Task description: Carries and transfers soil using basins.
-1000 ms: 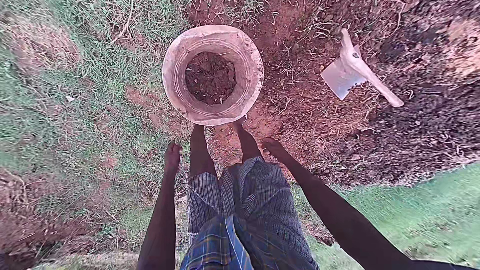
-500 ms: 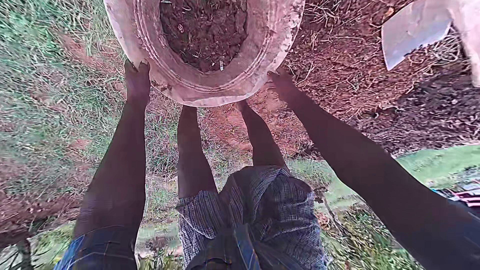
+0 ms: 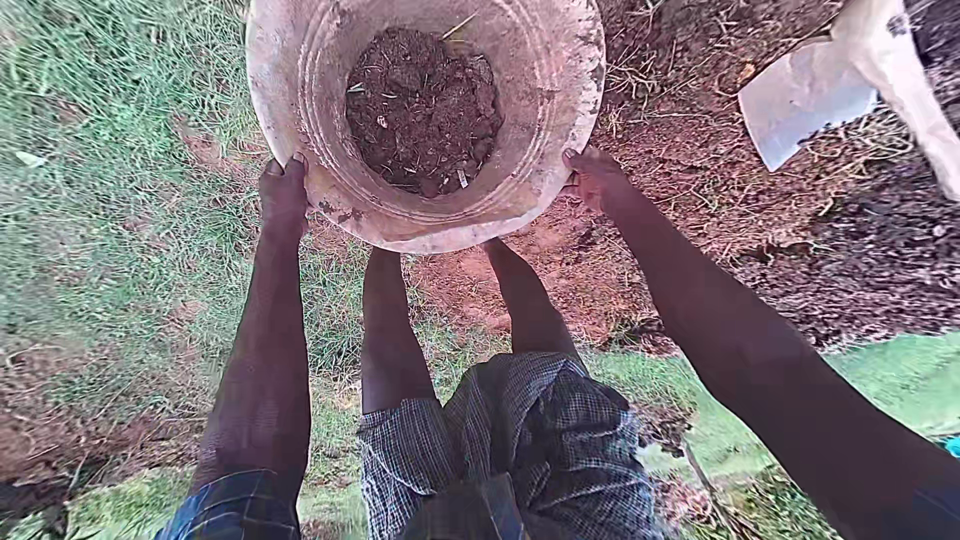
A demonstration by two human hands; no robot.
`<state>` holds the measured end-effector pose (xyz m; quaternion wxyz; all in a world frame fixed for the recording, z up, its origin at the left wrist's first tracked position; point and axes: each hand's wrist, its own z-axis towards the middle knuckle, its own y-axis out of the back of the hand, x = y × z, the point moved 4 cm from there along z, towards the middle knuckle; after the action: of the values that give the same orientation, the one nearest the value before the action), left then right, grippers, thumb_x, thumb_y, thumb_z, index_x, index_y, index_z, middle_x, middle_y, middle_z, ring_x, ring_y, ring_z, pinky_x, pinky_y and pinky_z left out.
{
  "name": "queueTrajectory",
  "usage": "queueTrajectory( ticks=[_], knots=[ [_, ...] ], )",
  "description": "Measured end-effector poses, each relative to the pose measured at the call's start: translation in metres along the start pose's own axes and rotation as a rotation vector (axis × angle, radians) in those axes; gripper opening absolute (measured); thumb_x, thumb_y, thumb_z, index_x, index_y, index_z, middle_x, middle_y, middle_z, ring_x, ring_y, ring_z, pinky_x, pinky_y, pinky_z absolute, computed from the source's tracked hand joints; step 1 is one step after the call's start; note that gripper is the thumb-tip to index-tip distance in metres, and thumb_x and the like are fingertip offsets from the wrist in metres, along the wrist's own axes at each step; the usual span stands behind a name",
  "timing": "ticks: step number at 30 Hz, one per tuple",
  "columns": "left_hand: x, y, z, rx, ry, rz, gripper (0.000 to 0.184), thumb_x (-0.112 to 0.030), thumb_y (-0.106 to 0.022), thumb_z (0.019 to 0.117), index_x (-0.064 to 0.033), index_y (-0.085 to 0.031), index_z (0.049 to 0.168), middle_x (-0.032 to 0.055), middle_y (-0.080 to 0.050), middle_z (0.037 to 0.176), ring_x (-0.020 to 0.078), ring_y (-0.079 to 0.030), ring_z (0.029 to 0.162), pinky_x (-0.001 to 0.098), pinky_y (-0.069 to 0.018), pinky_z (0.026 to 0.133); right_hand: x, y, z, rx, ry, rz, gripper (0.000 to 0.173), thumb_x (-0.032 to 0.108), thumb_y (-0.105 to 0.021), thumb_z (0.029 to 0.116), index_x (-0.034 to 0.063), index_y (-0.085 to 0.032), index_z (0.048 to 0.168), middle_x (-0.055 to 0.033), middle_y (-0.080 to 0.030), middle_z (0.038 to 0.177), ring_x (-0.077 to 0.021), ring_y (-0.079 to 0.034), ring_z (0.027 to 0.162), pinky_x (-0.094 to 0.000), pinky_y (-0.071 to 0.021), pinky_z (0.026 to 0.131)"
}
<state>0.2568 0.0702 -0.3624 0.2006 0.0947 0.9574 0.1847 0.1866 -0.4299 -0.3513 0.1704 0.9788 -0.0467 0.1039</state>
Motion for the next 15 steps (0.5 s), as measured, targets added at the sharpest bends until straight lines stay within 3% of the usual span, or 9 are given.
queueTrajectory(
  ticks=[6, 10, 15],
  knots=[
    [0.015, 0.01, -0.114, -0.047, 0.029, -0.171, 0.032, -0.031, -0.051, 0.1075, -0.0054, -0.06, 0.124, 0.0086, -0.067, 0.104, 0.0148, -0.066, 0.089, 0.0393, -0.0565, 0.082, 0.01, 0.061, -0.084, 0.004, 0.016, -0.034, 0.023, 0.025, -0.054, 0.1071, 0.0133, -0.056, 0.127, -0.0016, -0.067, 0.095, -0.0096, -0.065, 0.072, -0.0278, -0.0564, 0.062],
    [0.012, 0.014, -0.18, -0.101, 0.025, -0.309, 0.023, -0.016, -0.048, 0.108, -0.001, -0.059, 0.12, 0.0034, -0.068, 0.092, 0.008, -0.068, 0.08, 0.029, -0.0595, 0.075, 0.014, 0.088, -0.147, -0.114, 0.051, 0.028, 0.015, 0.02, -0.051, 0.1079, 0.0086, -0.057, 0.117, -0.0019, -0.066, 0.089, -0.0089, -0.066, 0.072, -0.0271, -0.0576, 0.065],
    [-0.005, 0.021, -0.249, -0.129, 0.033, -0.432, 0.027, -0.013, -0.046, 0.1081, 0.0035, -0.056, 0.127, 0.0065, -0.069, 0.096, 0.0081, -0.069, 0.082, 0.0282, -0.0604, 0.075, 0.014, 0.11, -0.211, -0.207, 0.167, 0.169, 0.02, 0.016, -0.044, 0.1094, 0.0047, -0.057, 0.119, 0.0008, -0.068, 0.089, -0.0056, -0.068, 0.076, -0.0255, -0.0593, 0.071]
  ],
)
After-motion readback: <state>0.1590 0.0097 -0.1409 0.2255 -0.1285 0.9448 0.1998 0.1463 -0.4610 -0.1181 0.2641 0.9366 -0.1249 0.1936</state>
